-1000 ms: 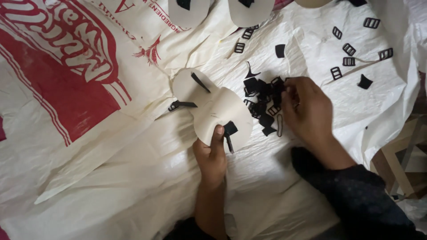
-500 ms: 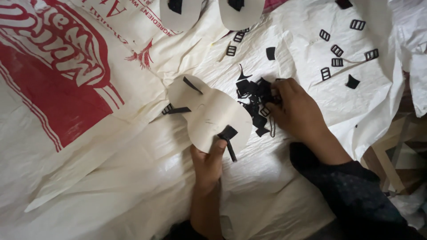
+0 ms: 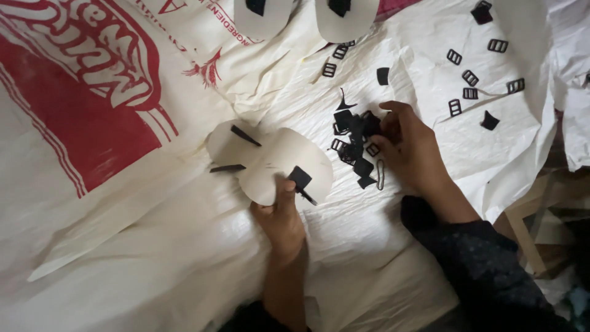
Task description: The person threads black plastic slider buckles onto sandal straps and attaches the straps to flip-flop soles, pressing the strap ends into the sole slots. Finished sandals are set aside in a pile as more strap pieces are picked from the work surface.
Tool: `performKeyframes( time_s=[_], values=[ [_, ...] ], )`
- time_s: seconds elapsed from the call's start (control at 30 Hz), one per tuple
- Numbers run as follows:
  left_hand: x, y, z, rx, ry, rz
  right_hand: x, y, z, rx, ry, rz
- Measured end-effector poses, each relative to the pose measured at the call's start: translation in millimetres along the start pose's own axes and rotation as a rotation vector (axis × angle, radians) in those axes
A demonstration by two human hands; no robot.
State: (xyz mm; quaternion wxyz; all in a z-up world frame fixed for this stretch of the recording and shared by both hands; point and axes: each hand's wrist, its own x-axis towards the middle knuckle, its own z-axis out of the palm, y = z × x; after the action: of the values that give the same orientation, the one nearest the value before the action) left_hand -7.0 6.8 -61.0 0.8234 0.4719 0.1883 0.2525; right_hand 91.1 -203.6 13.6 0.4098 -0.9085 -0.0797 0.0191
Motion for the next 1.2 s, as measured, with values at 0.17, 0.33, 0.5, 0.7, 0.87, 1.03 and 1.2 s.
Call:
performKeyframes(
  time_s=[0.17, 0.33, 0.5, 0.7, 0.87, 1.03, 1.2],
  values=[
    [0, -3, 1, -0.025, -0.024, 0.050, -4, 13, 2, 0.190, 0.008, -0.036],
    [1, 10, 6, 0.186, -0.172, 0.042, -24, -29, -5, 0.701, 0.034, -0.005],
    [3, 5, 6, 0.160, -0.161, 0.000, -59, -65, 18, 0.780, -0.044, -0.050],
    [8, 12, 13, 0.111, -0.161, -0.056, -68, -88, 56, 0.779, 0.190, -0.099],
    [7, 26, 24, 0.135, -0.207, -0.044, -67, -81, 66, 0.789, 0.282, -0.139],
    [10, 41, 26, 0.340, -0.241, -0.029, -56, -72, 66, 0.815, 0.262, -0.164],
    [9, 29, 24, 0.341, -0.266, -0.031, -51, -52, 58, 0.834, 0.163, -0.088]
  ],
)
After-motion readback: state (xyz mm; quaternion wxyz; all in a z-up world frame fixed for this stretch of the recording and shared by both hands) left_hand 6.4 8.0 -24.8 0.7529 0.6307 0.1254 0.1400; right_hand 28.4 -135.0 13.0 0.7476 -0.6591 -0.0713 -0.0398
